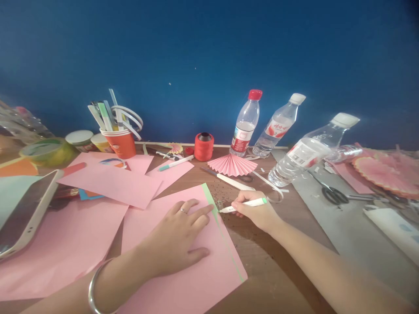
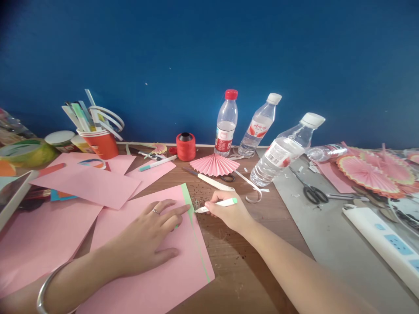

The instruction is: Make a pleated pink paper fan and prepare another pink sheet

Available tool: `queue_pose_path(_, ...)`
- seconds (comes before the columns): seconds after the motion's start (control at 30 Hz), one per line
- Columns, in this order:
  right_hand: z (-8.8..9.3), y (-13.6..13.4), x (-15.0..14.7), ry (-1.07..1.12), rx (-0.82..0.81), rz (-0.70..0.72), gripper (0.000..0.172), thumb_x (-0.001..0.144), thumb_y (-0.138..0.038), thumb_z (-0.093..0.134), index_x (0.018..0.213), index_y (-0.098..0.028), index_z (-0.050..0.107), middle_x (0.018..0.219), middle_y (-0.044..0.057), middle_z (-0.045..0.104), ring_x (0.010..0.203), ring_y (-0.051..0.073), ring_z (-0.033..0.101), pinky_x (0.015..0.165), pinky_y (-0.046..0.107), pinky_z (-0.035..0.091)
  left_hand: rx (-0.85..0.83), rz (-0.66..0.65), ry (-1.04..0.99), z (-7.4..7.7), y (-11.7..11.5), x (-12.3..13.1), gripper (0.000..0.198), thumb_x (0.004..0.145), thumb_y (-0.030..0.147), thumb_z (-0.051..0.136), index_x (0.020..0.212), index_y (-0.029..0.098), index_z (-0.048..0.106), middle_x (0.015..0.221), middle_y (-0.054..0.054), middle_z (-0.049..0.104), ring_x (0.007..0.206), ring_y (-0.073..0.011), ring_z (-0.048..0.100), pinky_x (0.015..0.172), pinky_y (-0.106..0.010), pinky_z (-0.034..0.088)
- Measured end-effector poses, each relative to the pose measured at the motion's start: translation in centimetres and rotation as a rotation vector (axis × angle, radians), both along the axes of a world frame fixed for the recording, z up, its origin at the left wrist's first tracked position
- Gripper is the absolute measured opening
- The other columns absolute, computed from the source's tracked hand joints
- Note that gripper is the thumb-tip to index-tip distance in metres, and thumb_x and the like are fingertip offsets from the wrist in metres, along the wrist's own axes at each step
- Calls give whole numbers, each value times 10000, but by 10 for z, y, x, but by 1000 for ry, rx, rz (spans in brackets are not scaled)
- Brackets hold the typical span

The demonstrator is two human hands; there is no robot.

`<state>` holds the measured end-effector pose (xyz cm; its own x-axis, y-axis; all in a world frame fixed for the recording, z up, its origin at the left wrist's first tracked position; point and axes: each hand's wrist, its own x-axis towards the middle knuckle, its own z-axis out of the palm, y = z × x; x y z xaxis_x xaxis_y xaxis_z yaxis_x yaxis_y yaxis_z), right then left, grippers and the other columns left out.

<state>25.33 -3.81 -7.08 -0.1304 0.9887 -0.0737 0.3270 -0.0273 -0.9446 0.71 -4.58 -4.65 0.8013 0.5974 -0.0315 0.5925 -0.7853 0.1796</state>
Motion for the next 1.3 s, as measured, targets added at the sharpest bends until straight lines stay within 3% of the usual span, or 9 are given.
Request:
queue_pose_path(0.53,6,0,3,-27,-59,92,237,651,-224,584,440,-180,485,452,-16,529,454,110,434,463,239,300,11,-6,-52,-3,1,-1,355,775,468,583,1027,224,531,1421,-9,393,1254,-347,325,967,-510,323)
queue_pose_path(0.7,1,1,2,94,-35,6,234,698,-263,599,498,-185,506,485,-11,573,456,122,498,468,241,373,4,-2,-26,-1,0,0,358,781,468,581,1032,220,520,1430,-5,382,1257,-357,317,969,-522,321)
queue_pose_path(0.97,4,1,-3,-40,34,-32,226,755,-317,600,574,-185,569,548,3,615,526,142,560,531,249,433,0,0,-68,-1,0,0,328,767,436,602,1006,224,529,1416,-14,398,1252,-349,325,963,-515,330)
queue_pose_path(1.13,4,1,0,-64,29,5,225,729,-275,595,530,-185,544,514,-2,596,508,138,532,511,247,393,-3,3,-49,0,0,0,334,768,437,602,1006,216,522,1423,-11,392,1252,-358,323,964,-525,324)
queue_pose_path(1.3,2,1,5,2,-38,132,245,671,-210,591,453,-181,484,468,-18,537,459,109,446,463,235,317,7,-4,-25,-1,1,-1,339,778,450,589,1010,213,519,1434,-6,377,1254,-362,317,969,-529,317)
